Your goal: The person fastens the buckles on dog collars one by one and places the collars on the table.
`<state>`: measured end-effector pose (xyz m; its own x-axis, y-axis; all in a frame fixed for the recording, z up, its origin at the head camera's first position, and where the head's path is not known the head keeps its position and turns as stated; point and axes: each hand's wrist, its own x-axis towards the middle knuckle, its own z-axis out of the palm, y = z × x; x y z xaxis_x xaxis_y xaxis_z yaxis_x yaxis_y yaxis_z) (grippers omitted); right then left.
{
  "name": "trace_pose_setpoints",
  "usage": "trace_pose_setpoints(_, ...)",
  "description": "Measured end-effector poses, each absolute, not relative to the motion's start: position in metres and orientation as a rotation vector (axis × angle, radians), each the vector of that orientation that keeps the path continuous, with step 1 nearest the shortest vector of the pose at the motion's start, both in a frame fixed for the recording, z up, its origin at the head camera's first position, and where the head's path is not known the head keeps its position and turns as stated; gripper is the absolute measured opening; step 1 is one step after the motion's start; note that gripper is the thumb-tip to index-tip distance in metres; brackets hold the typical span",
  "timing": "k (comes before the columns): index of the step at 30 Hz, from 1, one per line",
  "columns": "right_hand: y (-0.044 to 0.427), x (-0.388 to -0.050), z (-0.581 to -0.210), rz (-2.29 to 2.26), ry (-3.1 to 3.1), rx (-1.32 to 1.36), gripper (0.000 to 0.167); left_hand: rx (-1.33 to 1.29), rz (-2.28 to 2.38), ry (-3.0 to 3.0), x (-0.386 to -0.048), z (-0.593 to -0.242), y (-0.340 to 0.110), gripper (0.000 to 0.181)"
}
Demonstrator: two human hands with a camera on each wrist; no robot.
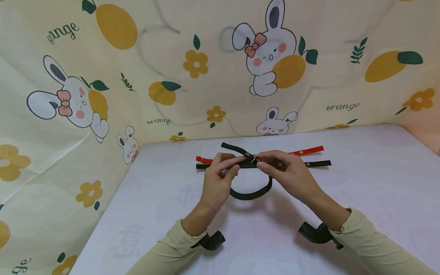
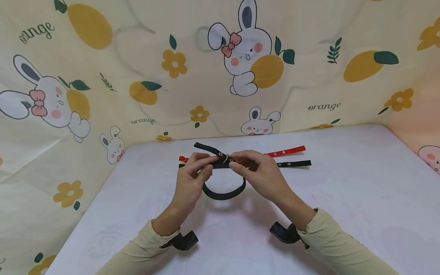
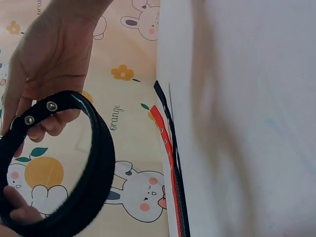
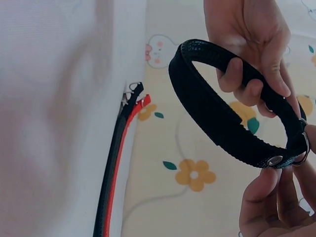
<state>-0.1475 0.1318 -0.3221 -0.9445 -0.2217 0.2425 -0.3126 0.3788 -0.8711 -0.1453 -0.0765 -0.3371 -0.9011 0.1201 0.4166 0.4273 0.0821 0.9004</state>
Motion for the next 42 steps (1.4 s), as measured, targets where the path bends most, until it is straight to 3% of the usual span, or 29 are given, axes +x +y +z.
trace_pose_setpoints(10, 0.132, -0.145, -0.321, 1.607, -2.543, 0.469, 0.027, -0.546, -1.977, -2.087, -0.145, -0.335, -0.075, 0.024)
trace_pose_setpoints(22, 0.131, -0.144, -0.321, 1.658, -2.522, 0.466, 0.022, -0.274, -2.418, -1.933, -0.148, -0.322, -0.08, 0.034)
trace_pose_setpoints(29, 0.131, -0.144, -0.321, 1.661, -2.513, 0.492, 0.021, -0.236, -2.485, -1.927, -0.149, -0.32, -0.084, 0.02)
trace_pose_setpoints(42, 0.132, -0.149, -0.322, 1.635, -2.554, 0.549, 0.028, -0.172, -2.578, -1.717, -0.151, -0.32, -0.084, 0.01)
